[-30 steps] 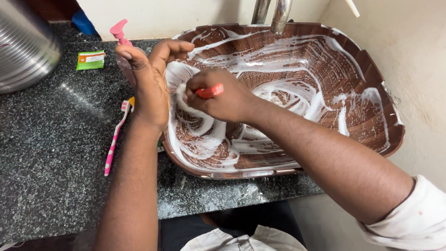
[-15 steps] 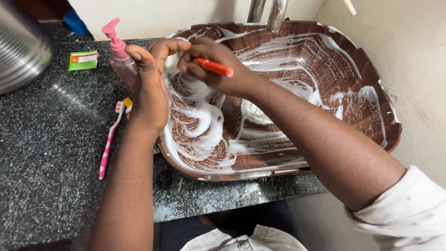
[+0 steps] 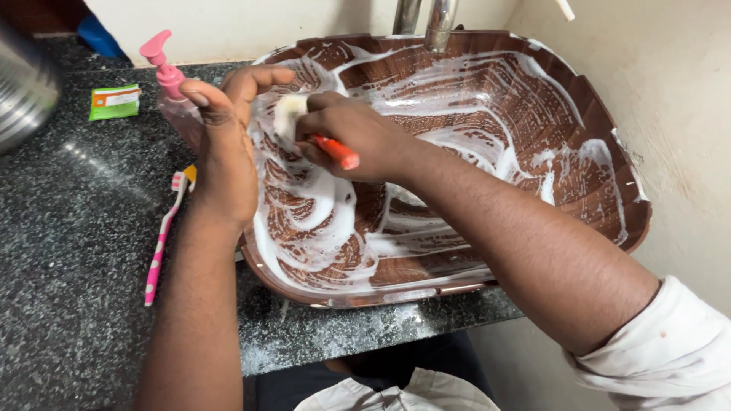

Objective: The person scrubs a brown bathroom sink with a red-handled brush and white soap suds. The person repeatedly scrubs the basin in circular motions, covering the entire surface area of the sink.

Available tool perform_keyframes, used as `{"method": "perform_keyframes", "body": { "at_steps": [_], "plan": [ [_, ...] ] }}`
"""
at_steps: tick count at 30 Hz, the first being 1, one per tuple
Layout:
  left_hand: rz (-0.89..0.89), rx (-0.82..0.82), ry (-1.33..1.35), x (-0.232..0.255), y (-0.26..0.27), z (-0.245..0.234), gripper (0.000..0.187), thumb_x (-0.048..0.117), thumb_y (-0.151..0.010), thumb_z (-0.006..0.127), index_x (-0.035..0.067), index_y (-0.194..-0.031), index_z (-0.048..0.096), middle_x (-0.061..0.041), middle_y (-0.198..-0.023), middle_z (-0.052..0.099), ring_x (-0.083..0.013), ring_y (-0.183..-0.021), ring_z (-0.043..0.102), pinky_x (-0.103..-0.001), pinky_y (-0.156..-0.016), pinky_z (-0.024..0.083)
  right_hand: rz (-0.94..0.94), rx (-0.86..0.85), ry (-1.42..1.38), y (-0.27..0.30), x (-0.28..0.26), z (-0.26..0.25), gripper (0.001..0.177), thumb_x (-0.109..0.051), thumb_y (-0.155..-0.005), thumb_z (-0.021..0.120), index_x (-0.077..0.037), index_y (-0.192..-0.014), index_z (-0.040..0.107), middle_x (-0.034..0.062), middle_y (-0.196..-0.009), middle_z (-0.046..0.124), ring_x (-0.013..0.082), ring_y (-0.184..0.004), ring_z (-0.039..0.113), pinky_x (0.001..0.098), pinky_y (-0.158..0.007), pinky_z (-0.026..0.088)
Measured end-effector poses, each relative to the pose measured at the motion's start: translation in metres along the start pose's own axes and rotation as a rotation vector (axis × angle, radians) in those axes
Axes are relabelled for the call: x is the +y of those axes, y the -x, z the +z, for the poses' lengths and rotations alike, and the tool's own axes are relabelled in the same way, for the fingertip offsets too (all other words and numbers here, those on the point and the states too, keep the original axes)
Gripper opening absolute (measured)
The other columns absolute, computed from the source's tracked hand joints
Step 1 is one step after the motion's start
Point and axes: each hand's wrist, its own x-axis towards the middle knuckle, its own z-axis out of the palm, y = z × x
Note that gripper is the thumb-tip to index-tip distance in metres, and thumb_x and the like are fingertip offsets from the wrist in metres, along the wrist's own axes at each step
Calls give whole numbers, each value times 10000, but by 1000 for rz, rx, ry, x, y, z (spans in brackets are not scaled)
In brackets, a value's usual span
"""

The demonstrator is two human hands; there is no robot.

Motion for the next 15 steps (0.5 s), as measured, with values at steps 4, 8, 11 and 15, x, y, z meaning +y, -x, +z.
{"method": "perform_keyframes", "body": {
  "at_steps": [4,8,11,15],
  "plan": [
    [9,-24,52,2,-1,1,1194,943,-813,-8,45,-1339,577,-171,-1497,521,-310,-1487,377,-486,-1254,136,-11,174,172,4,6,-1,175,-221,-903,710,-80,-1001,741,144,-1053,621,298,-996,617,441,-857,551],
    [29,-49,25,3,-1,1,1194,935,-823,-18,33,-1341,570,-184,-1474,519,-312,-1474,397,-475,-1258,157,307,-151,253,-3,-9,7,160,-247,-940,677,-100,-965,736,106,-1004,602,221,-962,608,427,-902,548],
    [46,-49,-113,7,3,2,1207,927,-828,-62,38,-1344,571,-178,-1460,530,-311,-1468,401,-473,-1244,153,242,-58,176,-3,-8,8,139,-191,-920,697,-91,-1010,734,105,-969,615,217,-939,613,410,-877,561],
    [10,-47,-180,14,5,3,1164,917,-850,-52,87,-1342,600,-176,-1390,571,-313,-1387,496,-483,-1214,271,283,30,375,4,5,2,107,-142,-952,691,-42,-973,723,143,-985,608,240,-918,601,407,-795,576]
  ]
}}
